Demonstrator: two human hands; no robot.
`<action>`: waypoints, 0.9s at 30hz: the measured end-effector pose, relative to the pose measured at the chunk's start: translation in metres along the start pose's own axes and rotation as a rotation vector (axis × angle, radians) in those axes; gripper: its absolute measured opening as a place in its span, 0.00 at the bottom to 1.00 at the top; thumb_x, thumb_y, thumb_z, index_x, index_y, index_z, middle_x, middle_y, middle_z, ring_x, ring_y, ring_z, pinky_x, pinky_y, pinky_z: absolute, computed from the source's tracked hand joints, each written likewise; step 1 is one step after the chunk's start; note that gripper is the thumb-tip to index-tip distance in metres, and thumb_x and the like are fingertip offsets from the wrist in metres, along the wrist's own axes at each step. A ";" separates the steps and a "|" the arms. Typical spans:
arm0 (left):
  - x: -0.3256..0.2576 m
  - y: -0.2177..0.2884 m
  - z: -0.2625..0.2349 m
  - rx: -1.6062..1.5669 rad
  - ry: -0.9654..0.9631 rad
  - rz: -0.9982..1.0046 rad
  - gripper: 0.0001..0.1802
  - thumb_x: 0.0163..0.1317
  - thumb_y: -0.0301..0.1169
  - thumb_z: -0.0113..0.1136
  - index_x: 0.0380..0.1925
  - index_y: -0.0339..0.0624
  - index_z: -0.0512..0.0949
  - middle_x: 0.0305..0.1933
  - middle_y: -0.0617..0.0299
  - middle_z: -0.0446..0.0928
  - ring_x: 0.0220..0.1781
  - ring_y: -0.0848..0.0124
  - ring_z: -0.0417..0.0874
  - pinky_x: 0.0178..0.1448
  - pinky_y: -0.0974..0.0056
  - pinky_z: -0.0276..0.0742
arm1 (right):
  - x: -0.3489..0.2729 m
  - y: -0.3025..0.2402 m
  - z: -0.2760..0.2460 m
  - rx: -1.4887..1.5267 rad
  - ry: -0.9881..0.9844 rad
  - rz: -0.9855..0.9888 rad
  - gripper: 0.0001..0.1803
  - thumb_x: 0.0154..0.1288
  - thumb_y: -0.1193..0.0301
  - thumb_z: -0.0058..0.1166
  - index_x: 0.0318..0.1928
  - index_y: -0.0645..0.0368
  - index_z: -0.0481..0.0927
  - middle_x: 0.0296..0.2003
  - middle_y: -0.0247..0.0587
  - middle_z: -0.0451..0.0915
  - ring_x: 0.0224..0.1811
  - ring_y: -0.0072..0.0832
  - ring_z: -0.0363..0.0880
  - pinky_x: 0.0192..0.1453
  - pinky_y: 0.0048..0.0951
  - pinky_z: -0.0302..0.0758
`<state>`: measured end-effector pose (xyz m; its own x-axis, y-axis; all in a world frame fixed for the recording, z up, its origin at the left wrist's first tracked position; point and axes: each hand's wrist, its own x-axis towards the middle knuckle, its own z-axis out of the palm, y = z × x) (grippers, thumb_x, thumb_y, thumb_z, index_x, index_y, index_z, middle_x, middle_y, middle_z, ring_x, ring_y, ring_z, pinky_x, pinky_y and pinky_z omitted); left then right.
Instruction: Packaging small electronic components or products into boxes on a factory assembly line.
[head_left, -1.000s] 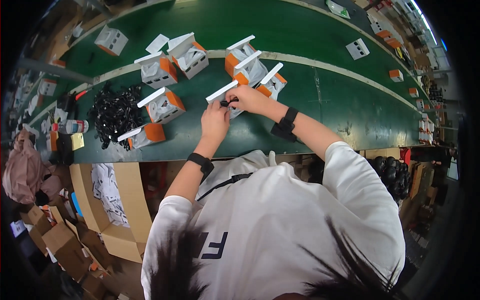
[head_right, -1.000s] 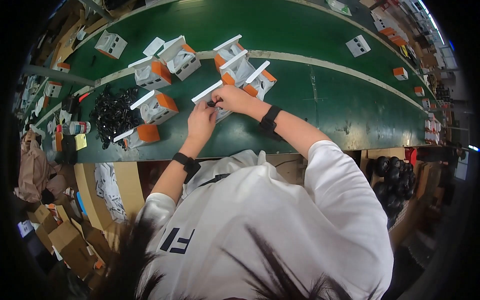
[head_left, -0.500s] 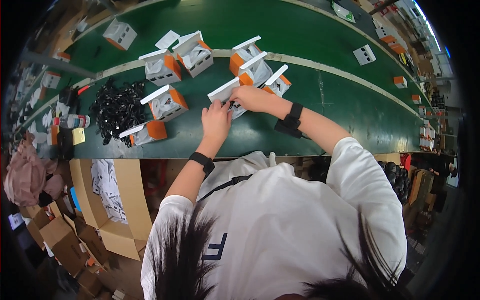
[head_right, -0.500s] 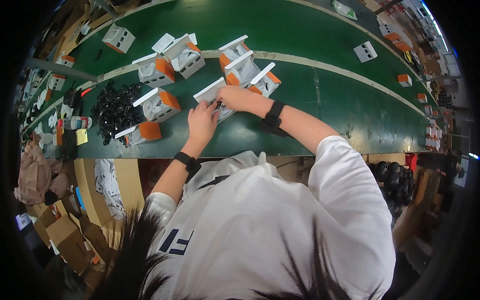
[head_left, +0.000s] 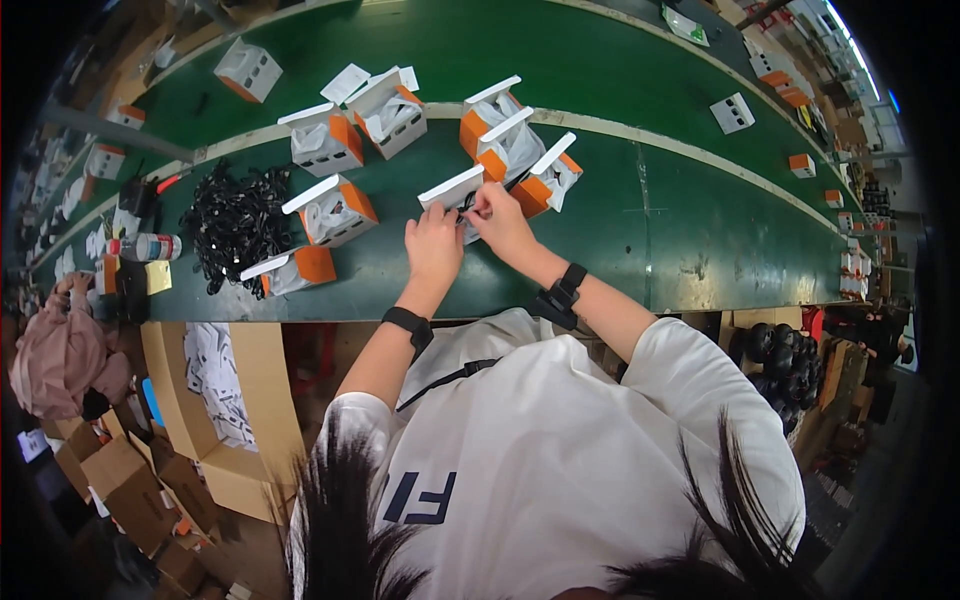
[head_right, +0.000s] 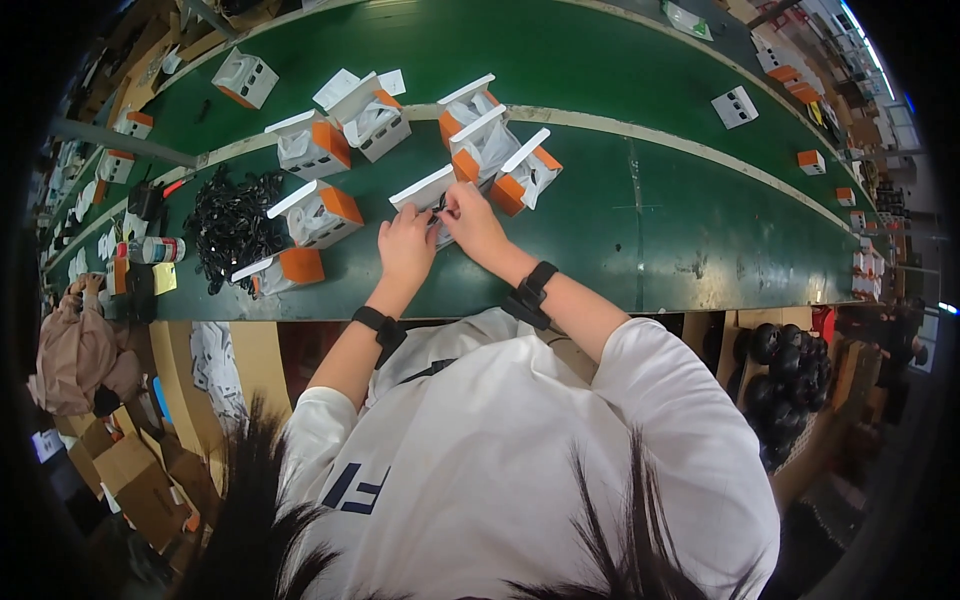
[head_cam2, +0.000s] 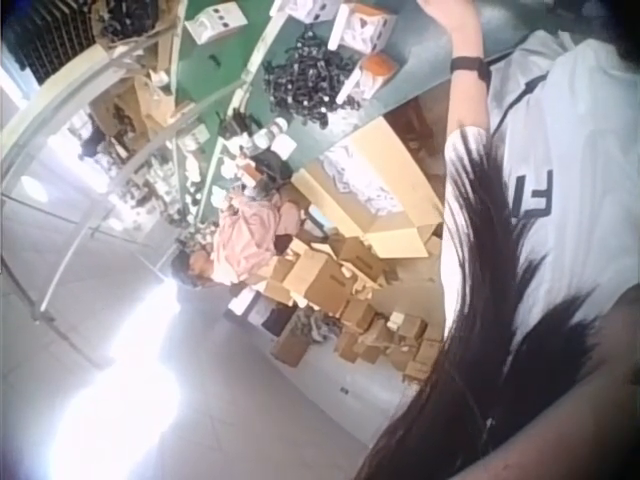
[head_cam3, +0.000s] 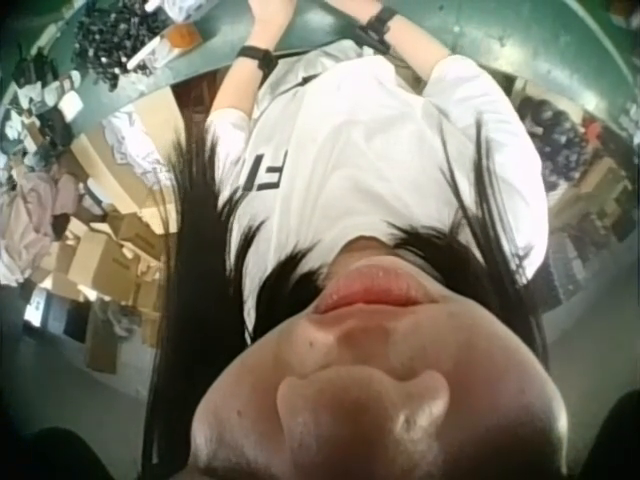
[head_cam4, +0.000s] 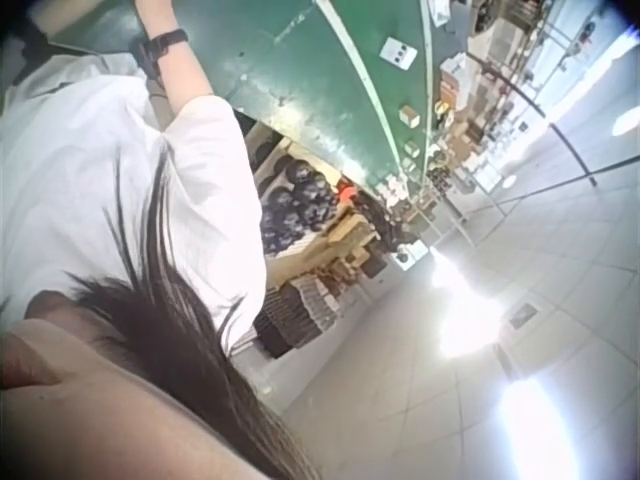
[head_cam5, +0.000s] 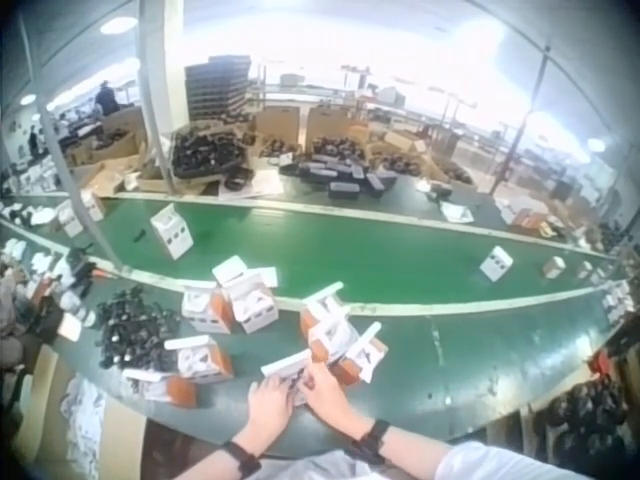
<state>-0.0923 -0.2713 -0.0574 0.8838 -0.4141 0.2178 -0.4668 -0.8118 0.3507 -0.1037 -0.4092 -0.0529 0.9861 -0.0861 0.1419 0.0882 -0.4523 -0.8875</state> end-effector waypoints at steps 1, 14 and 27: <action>-0.001 -0.001 0.001 0.004 0.007 -0.009 0.13 0.48 0.32 0.62 0.36 0.43 0.79 0.33 0.62 0.71 0.38 0.66 0.76 0.37 0.60 0.65 | -0.006 -0.004 -0.004 -0.025 -0.115 -0.016 0.11 0.50 0.81 0.54 0.30 0.64 0.65 0.29 0.46 0.69 0.32 0.41 0.71 0.36 0.36 0.69; 0.002 0.001 -0.009 -0.059 0.014 0.241 0.18 0.51 0.34 0.59 0.45 0.47 0.76 0.35 0.62 0.69 0.36 0.65 0.74 0.37 0.61 0.63 | -0.032 0.015 -0.008 0.186 -0.120 -0.135 0.17 0.56 0.82 0.44 0.47 0.63 0.62 0.42 0.52 0.73 0.50 0.44 0.74 0.55 0.32 0.70; 0.003 -0.001 0.004 -0.021 -0.008 0.163 0.13 0.53 0.35 0.59 0.40 0.52 0.78 0.31 0.65 0.68 0.36 0.69 0.74 0.37 0.61 0.63 | -0.062 -0.001 -0.020 -0.140 -0.010 -0.100 0.19 0.52 0.83 0.45 0.48 0.63 0.68 0.47 0.53 0.69 0.50 0.45 0.71 0.54 0.35 0.69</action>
<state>-0.0889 -0.2736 -0.0611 0.7963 -0.5432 0.2661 -0.6047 -0.7247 0.3303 -0.1672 -0.4207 -0.0521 0.9748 -0.0255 0.2215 0.1665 -0.5774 -0.7993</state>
